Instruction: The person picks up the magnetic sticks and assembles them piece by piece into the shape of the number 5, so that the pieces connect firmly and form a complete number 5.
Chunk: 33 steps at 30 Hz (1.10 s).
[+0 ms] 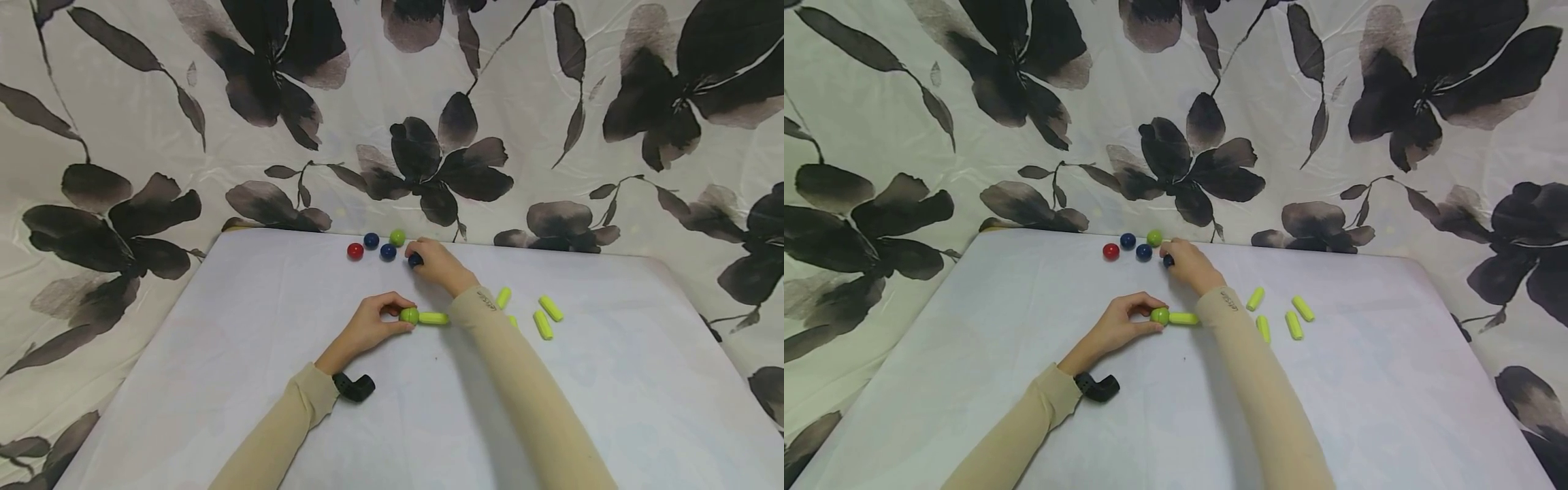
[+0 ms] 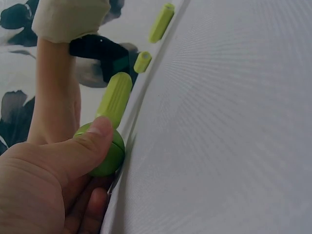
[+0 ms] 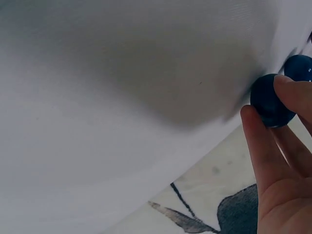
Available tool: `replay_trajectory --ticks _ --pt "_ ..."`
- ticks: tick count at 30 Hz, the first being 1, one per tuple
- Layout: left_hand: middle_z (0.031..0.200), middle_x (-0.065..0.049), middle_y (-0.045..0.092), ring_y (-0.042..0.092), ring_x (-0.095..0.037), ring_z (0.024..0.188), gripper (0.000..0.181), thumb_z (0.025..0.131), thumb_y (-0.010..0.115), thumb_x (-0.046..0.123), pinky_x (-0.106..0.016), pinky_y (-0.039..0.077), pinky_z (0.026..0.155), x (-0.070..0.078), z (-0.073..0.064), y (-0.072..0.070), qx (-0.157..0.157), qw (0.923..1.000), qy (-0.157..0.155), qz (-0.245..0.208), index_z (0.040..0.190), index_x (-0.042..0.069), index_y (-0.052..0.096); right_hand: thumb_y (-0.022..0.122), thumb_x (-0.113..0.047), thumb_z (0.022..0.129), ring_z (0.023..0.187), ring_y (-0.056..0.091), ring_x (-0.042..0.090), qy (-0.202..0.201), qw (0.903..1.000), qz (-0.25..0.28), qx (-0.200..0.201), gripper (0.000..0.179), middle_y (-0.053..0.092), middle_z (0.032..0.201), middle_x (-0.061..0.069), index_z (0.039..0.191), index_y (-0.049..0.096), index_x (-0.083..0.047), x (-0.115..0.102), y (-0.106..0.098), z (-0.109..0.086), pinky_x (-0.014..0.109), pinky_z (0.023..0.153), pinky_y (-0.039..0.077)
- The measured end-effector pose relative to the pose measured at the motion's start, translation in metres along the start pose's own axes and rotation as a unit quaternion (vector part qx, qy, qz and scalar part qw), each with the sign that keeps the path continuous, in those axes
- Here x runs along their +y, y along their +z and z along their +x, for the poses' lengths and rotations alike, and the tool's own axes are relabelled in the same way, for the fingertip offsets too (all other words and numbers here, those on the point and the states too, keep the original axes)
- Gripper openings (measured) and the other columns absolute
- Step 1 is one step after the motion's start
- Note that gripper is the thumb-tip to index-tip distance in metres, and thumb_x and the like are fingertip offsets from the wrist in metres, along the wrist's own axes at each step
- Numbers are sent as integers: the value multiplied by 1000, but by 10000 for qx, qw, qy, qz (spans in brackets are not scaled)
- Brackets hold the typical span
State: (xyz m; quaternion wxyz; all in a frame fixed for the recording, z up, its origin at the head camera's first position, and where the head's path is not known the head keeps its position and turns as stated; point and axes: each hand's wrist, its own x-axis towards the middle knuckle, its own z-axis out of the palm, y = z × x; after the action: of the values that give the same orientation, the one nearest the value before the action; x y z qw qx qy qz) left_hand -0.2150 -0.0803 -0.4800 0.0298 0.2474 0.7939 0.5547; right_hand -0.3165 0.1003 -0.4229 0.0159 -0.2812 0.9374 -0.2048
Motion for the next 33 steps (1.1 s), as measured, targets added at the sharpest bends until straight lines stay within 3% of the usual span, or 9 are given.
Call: replay_trajectory --ticks 6,7,14,21,27,33 --pt "109 0 71 63 -15 97 30 80 83 7 -32 52 87 -1 0 0 31 9999 -47 85 109 10 72 67 5 85 113 60 30 39 9999 76 -132 28 67 114 16 112 67 0 14 -5 -9 42 102 44" --pt "109 4 71 62 -12 97 30 80 84 9 -29 52 86 -6 1 0 40 9999 -67 114 108 13 73 67 5 85 113 59 31 95 9998 84 -156 28 67 114 16 112 67 0 16 -6 -11 43 102 44" --pt "109 4 71 62 -13 97 29 81 83 10 -29 52 87 -6 1 -1 48 9998 -151 133 108 14 73 69 5 81 106 61 31 624 9963 577 -108 24 69 109 15 105 69 0 26 -14 -28 44 97 45" --pt "109 5 70 61 -13 98 29 81 83 10 -28 51 87 -6 1 0 23 9997 -213 126 108 15 72 79 2 79 97 65 31 1377 9801 1423 144 23 71 104 16 101 70 3 33 -21 -50 41 86 52" --pt "109 5 70 61 -14 97 29 81 83 11 -29 51 87 -4 1 2 28 9997 -208 119 108 15 73 83 -4 77 91 62 27 1918 9664 1655 434 25 71 100 15 99 73 1 36 -22 -65 33 74 50" --pt "109 5 71 62 -13 97 29 81 83 10 -29 52 87 -4 2 1 43 9998 -141 139 108 14 73 84 -8 78 71 57 17 2481 9477 1936 536 25 70 85 9 97 70 0 32 -23 -80 27 66 45"
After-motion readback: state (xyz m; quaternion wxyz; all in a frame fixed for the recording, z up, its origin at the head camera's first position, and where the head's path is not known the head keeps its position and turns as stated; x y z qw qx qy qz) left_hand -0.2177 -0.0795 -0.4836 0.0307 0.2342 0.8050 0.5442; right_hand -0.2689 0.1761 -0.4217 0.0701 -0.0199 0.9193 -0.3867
